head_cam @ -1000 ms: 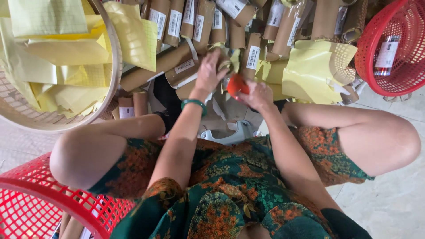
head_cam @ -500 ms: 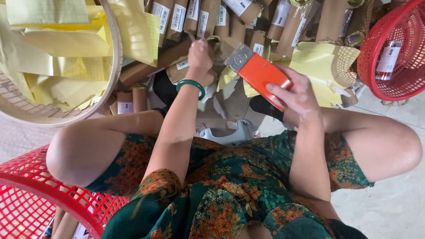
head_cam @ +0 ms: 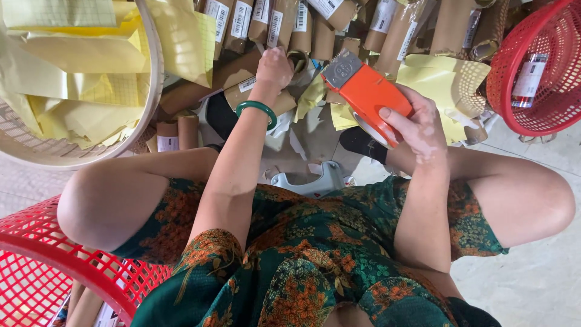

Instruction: The recorder is seen taping shut cardboard tubes and sorting them into a basket.

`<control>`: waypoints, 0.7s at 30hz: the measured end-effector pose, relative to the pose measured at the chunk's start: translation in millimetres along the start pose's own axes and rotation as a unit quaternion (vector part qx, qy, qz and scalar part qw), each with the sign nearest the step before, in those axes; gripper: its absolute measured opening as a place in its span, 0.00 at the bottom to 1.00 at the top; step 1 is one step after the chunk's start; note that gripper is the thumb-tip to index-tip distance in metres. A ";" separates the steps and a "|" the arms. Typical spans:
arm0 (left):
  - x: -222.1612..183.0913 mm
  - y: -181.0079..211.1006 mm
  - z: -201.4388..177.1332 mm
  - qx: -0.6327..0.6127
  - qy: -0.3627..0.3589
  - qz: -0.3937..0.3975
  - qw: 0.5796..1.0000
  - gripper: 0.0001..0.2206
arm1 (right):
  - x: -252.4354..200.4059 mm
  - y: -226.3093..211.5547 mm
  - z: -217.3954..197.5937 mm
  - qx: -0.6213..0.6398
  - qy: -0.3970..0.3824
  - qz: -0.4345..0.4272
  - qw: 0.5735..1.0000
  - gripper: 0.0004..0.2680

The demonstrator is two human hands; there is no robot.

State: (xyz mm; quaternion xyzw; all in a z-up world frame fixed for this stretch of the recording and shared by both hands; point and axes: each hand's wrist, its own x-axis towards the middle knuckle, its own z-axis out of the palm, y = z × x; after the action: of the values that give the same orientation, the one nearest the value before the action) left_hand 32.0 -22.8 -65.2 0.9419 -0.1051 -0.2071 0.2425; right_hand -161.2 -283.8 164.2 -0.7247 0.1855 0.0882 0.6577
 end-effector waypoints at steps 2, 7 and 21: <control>2.3 -3.5 4.3 -0.009 -0.004 -0.007 1.000 0.11 | 2.1 -1.1 2.2 0.000 0.005 -0.002 1.000 0.20; 1.1 -7.8 18.5 -0.034 0.038 0.008 0.999 0.08 | 3.4 -6.9 7.1 0.012 0.008 -0.004 1.000 0.21; 27.2 -14.5 38.0 0.120 -0.017 0.086 0.989 0.09 | 4.7 4.6 8.9 0.021 0.009 -0.009 1.000 0.21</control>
State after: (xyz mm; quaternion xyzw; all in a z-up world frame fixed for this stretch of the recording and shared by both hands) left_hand 40.9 -34.1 -111.9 0.9482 -0.2136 -0.1873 0.1423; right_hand -157.6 -276.0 157.1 -0.7131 0.1865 0.0719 0.6719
